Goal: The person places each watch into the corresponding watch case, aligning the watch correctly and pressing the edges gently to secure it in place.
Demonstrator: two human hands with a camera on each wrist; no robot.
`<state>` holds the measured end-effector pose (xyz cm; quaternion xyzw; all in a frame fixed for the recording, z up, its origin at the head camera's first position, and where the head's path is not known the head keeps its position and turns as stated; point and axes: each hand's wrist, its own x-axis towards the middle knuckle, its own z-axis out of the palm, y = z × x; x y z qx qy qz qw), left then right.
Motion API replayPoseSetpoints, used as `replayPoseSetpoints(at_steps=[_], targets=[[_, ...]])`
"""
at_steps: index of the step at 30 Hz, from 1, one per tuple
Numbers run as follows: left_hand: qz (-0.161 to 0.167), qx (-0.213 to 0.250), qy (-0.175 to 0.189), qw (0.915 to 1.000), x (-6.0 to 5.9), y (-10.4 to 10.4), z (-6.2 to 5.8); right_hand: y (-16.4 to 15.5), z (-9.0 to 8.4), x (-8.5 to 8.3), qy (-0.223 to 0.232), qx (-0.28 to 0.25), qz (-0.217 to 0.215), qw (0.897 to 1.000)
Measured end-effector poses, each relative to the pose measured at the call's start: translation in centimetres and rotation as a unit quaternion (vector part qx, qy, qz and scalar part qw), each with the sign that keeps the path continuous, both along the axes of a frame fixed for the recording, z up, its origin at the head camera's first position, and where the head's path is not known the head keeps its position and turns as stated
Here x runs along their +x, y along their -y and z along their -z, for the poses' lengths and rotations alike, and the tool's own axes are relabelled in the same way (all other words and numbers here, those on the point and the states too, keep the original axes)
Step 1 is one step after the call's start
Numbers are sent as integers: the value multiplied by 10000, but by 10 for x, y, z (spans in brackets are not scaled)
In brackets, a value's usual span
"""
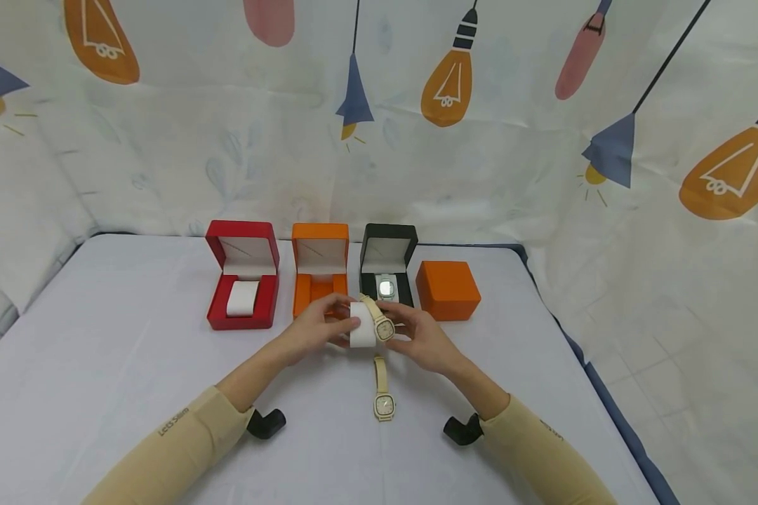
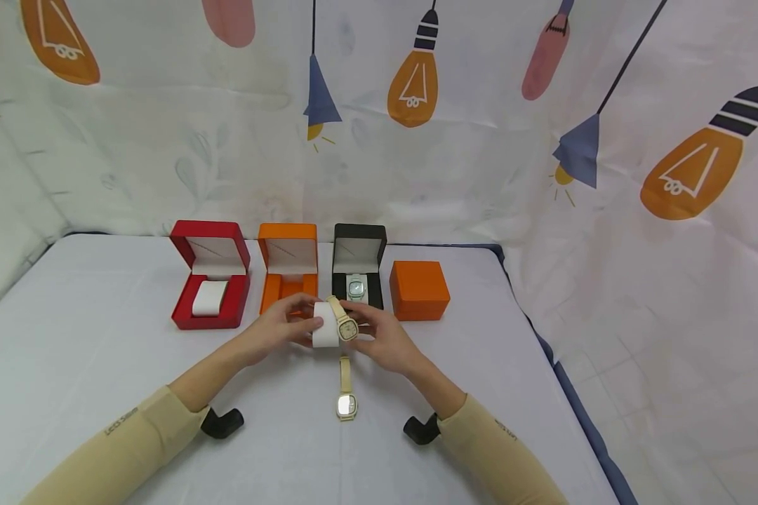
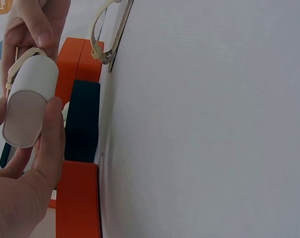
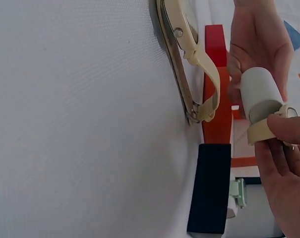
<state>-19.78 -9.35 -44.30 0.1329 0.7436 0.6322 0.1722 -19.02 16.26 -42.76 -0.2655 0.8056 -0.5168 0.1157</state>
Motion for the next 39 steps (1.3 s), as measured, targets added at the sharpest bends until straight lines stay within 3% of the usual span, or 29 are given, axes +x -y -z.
replayPoseSetpoints(at_steps=[10,19,31,39], targets=[[14,85,37,10000,-1,2,1,7,-33,17,-348,104,136,9992],[50,366,45,9993,1,3,2,-1,-1,-2,-492,173,265,9983],[406,307,-281,9983,3,2,2,-4,-1,-3,-588,138,229,9979],[275,248,-276,9989,3,0,3,-6,-1,-3,-591,113,187,9980]])
